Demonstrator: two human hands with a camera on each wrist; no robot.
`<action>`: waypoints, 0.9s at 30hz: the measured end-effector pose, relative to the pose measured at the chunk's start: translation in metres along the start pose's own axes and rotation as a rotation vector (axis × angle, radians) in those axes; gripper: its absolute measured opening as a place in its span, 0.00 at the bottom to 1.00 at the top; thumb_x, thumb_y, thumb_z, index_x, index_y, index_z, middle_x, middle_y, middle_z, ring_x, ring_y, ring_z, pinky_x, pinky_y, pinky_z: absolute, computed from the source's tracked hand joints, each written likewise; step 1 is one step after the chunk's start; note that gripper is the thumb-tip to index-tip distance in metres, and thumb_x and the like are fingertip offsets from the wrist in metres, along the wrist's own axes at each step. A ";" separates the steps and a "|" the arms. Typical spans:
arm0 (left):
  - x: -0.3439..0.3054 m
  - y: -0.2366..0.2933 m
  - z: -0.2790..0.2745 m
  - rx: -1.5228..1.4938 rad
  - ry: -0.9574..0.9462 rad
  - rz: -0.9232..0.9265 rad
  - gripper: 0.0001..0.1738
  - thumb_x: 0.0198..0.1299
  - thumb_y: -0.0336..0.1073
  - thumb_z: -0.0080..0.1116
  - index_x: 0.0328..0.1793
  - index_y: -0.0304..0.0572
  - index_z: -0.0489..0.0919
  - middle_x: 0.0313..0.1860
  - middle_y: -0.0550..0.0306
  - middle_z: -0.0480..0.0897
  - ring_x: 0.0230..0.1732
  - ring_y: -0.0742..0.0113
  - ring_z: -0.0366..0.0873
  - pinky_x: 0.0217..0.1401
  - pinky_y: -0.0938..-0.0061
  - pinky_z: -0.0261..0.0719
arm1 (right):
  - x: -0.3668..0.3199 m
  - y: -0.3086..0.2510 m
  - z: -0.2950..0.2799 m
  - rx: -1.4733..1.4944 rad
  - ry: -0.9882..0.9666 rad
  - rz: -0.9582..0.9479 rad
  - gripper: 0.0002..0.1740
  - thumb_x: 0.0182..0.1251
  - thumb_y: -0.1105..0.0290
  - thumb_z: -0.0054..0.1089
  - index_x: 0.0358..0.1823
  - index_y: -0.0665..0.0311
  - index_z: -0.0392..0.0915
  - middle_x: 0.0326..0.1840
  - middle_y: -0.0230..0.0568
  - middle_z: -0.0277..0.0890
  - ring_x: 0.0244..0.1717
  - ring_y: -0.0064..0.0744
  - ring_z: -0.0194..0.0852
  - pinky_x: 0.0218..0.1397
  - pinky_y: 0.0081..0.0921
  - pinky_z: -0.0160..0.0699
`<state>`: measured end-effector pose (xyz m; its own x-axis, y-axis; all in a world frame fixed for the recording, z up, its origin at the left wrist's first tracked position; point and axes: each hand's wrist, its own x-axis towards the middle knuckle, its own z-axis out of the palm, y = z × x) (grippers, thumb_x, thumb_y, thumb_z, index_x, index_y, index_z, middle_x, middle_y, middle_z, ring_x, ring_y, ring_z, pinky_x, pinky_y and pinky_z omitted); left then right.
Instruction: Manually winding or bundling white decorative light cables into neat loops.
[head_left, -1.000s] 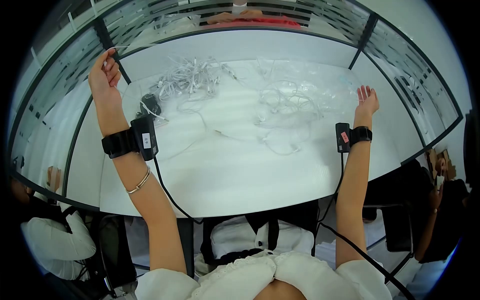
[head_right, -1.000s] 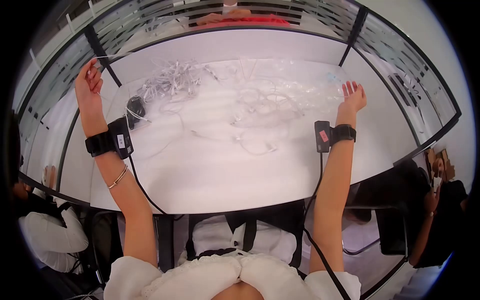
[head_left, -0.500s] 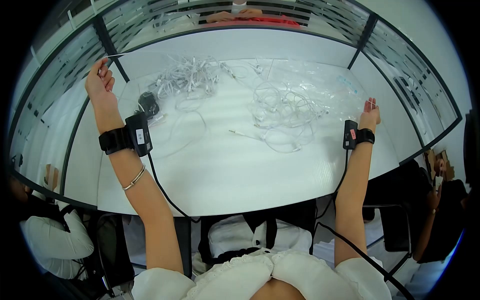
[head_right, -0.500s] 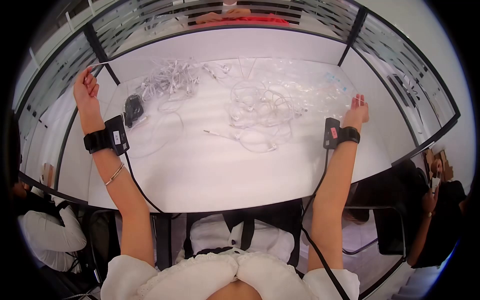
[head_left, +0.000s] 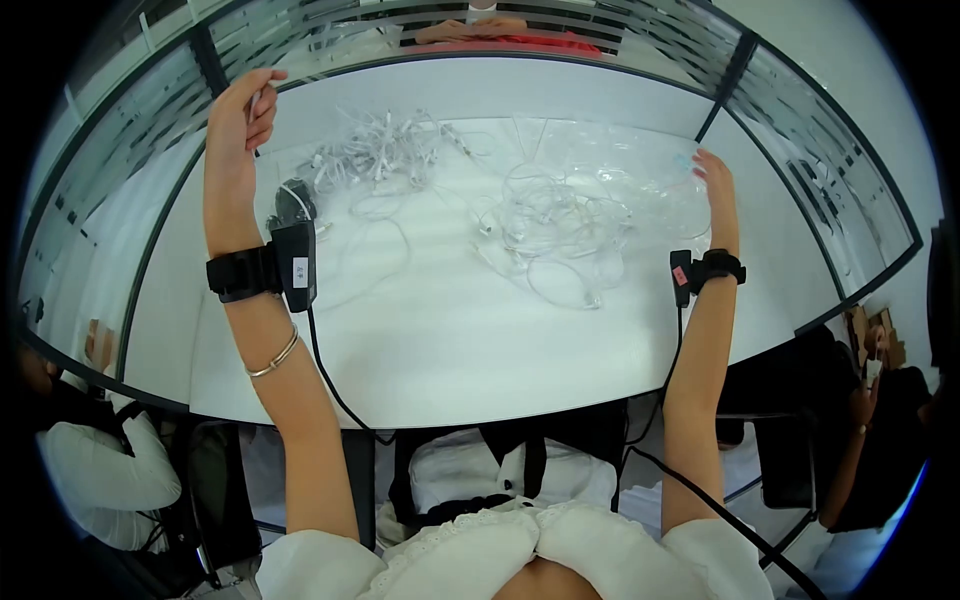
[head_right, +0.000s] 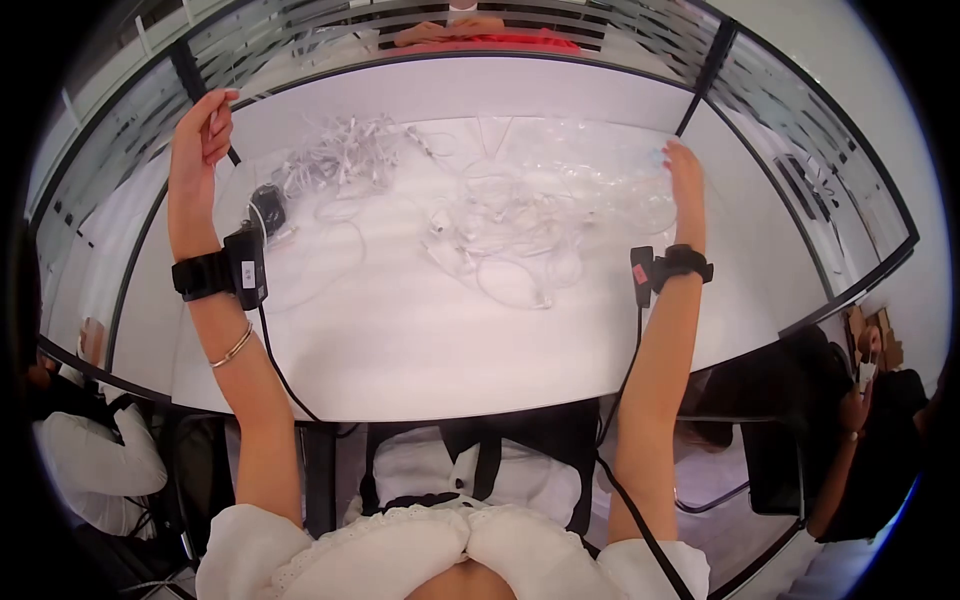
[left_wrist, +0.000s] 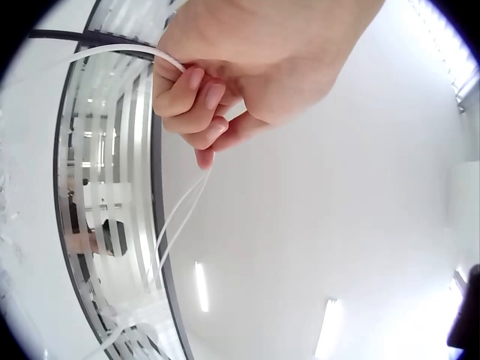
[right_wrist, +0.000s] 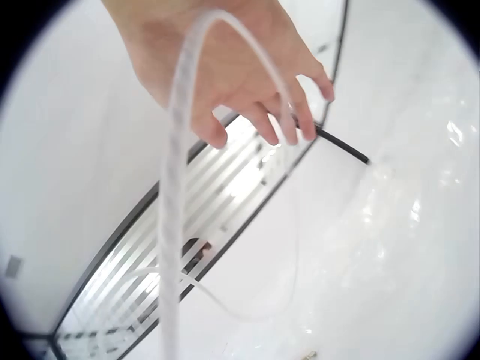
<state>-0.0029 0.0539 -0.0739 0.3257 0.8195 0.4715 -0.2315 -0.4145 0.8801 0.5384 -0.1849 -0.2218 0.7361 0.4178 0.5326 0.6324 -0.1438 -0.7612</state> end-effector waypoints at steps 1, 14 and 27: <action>-0.005 0.007 0.009 0.044 -0.023 0.031 0.14 0.65 0.40 0.48 0.42 0.35 0.77 0.19 0.73 0.59 0.17 0.86 0.49 0.18 0.86 0.45 | 0.005 -0.008 0.006 -0.296 -0.015 -0.142 0.30 0.60 0.60 0.59 0.60 0.68 0.65 0.56 0.49 0.73 0.56 0.42 0.73 0.54 0.30 0.73; -0.025 0.043 0.025 -0.088 0.078 0.312 0.12 0.65 0.36 0.49 0.41 0.32 0.78 0.19 0.71 0.59 0.17 0.84 0.49 0.20 0.84 0.44 | -0.156 -0.208 0.100 -0.155 -0.925 -0.587 0.11 0.59 0.63 0.61 0.35 0.64 0.79 0.31 0.40 0.80 0.35 0.35 0.76 0.40 0.26 0.73; -0.018 0.035 0.023 -0.165 0.082 0.237 0.12 0.63 0.35 0.51 0.41 0.31 0.77 0.19 0.71 0.59 0.16 0.85 0.49 0.19 0.85 0.45 | -0.150 -0.218 0.096 0.072 -0.732 -0.354 0.10 0.62 0.66 0.55 0.44 0.56 0.79 0.15 0.32 0.74 0.21 0.28 0.73 0.27 0.25 0.68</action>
<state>0.0041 0.0160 -0.0503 0.1717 0.7396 0.6508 -0.4399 -0.5336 0.7223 0.2674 -0.1299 -0.1716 0.1361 0.9116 0.3880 0.7625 0.1537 -0.6285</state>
